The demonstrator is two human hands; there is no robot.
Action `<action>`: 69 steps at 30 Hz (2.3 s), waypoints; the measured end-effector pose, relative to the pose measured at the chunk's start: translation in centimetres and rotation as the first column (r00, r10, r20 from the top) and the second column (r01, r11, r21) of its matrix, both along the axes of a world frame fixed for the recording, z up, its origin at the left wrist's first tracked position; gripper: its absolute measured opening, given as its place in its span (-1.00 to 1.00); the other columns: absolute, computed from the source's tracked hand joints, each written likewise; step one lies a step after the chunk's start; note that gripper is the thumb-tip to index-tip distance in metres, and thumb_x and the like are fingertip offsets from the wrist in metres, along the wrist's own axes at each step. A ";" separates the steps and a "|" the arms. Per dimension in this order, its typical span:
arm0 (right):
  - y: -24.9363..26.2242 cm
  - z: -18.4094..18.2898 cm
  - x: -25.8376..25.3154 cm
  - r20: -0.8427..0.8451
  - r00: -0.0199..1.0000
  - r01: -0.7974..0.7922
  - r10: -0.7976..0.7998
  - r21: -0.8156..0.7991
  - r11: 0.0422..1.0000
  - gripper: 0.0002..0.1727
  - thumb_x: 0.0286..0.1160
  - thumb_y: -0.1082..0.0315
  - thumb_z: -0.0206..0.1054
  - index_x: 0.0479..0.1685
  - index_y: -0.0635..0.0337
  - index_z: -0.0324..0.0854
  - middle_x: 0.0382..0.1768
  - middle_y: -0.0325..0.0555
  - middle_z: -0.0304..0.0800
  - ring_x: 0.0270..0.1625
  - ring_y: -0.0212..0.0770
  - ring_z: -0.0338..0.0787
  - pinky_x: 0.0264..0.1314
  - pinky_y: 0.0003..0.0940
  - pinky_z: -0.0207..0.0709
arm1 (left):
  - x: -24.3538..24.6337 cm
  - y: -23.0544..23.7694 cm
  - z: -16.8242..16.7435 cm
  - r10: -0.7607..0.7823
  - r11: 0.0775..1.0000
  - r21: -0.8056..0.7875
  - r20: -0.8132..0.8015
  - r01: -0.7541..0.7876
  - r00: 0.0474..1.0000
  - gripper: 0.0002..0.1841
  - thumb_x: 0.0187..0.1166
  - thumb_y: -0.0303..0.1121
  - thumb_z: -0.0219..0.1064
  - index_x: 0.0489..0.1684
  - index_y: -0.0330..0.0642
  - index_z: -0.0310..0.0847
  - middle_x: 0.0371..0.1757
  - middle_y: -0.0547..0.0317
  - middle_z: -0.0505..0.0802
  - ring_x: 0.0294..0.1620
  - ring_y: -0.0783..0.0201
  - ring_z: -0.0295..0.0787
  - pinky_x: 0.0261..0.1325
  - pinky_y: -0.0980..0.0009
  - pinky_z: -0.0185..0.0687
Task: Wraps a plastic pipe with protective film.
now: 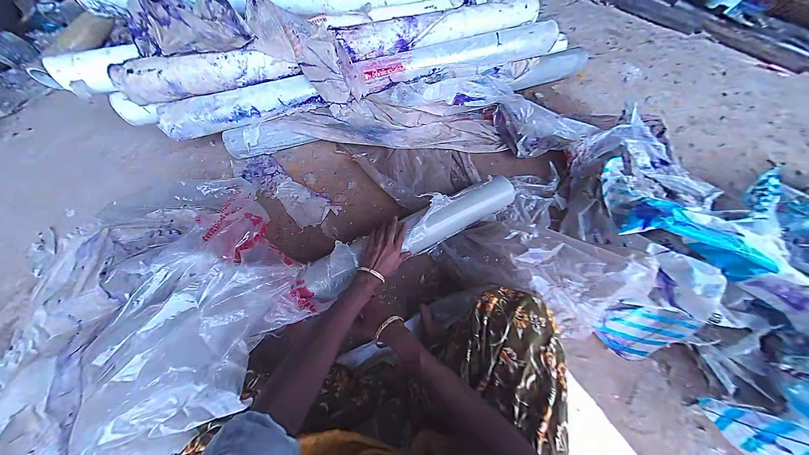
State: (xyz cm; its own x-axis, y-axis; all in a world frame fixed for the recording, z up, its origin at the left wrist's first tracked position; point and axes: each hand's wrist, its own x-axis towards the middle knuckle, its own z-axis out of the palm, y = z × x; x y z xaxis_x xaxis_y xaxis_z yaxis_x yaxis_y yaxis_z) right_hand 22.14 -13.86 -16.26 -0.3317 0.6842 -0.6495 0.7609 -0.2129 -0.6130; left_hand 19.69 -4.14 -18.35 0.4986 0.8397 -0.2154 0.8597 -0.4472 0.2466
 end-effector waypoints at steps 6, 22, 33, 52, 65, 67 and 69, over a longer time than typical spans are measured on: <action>4.7 1.9 9.7 -0.327 0.269 0.955 -0.906 -0.032 0.295 -0.34 0.68 0.29 0.35 0.63 0.53 0.26 0.47 0.47 0.51 0.45 0.20 0.60 0.46 0.04 0.45 | 0.1 0.3 0.6 -0.001 0.998 0.065 0.031 -0.001 1.000 -0.54 0.84 -0.49 -0.04 0.69 -0.38 0.38 0.58 -0.47 0.57 0.63 -0.35 0.50 0.66 -0.08 0.35; 11.8 -4.6 10.4 -0.210 -0.058 0.989 -0.976 0.122 -0.085 0.26 0.43 -0.10 0.54 0.87 0.33 -0.34 0.61 0.46 0.36 0.62 0.24 0.51 0.62 0.07 0.38 | -1.6 9.3 2.1 0.492 0.817 -0.481 0.296 -0.317 0.819 -0.66 0.86 -0.43 0.03 0.06 -0.56 0.69 0.05 -0.39 0.79 0.12 -0.12 0.68 0.34 -0.04 0.45; 11.9 -5.4 9.9 -0.230 -0.106 0.977 -0.967 0.155 -0.144 0.29 0.39 -0.17 0.54 0.88 0.29 -0.31 0.65 0.42 0.32 0.65 0.20 0.47 0.66 0.00 0.35 | -1.2 9.4 9.7 0.398 0.906 -0.342 0.494 -0.248 0.773 -0.46 0.84 -0.12 0.12 0.60 -0.37 0.45 0.45 -0.32 0.71 0.55 -0.16 0.58 0.58 -0.14 0.33; 13.9 -5.9 8.8 -0.230 -0.184 0.935 -0.955 0.258 -0.243 0.20 0.48 -0.16 0.46 0.87 0.31 -0.28 0.67 0.38 0.32 0.68 0.16 0.46 0.67 -0.04 0.36 | -2.7 11.0 -1.7 0.190 0.916 -0.399 0.347 -0.039 0.918 -0.46 0.90 -0.19 0.05 -0.12 -0.69 0.61 -0.09 -0.47 0.75 -0.01 -0.23 0.71 0.22 -0.13 0.51; 13.3 -6.1 9.1 -0.291 -0.153 0.917 -0.944 0.316 -0.245 0.10 0.52 0.03 0.48 0.83 0.43 -0.19 0.68 0.41 0.27 0.72 0.10 0.39 0.73 -0.18 0.25 | -2.2 16.8 0.1 0.015 0.923 -0.385 0.035 0.000 0.999 -0.41 0.82 0.01 0.14 0.09 -0.55 0.66 0.14 -0.43 0.78 0.29 -0.25 0.70 0.41 -0.20 0.43; 13.1 -6.0 9.2 -0.274 -0.163 0.920 -0.948 0.305 -0.247 0.07 0.55 0.01 0.45 0.82 0.44 -0.15 0.67 0.42 0.29 0.70 0.12 0.41 0.72 -0.15 0.28 | -3.2 18.4 2.6 0.251 0.834 -0.551 0.318 -0.037 0.914 -0.62 0.80 -0.26 0.23 0.24 -0.51 0.61 0.10 -0.21 0.79 0.10 0.11 0.71 0.30 0.17 0.54; 12.8 -5.8 8.9 -0.251 -0.142 0.933 -0.957 0.290 -0.214 0.06 0.59 0.00 0.42 0.82 0.46 -0.17 0.68 0.45 0.25 0.72 0.16 0.38 0.72 -0.14 0.27 | -5.0 18.9 6.7 0.551 0.807 -0.553 0.575 -0.210 0.605 -0.62 0.85 -0.26 0.11 0.42 -0.37 0.51 0.11 -0.11 0.78 0.02 0.23 0.69 0.16 0.27 0.54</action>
State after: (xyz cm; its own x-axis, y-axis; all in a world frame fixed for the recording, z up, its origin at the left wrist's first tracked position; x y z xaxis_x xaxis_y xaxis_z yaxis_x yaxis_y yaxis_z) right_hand 31.06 -1.04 -22.03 0.9005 0.2967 -0.3178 -0.1031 -0.5644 -0.8190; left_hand 14.66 14.79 -11.62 0.2912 0.9059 -0.3074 0.4247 0.1655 0.8901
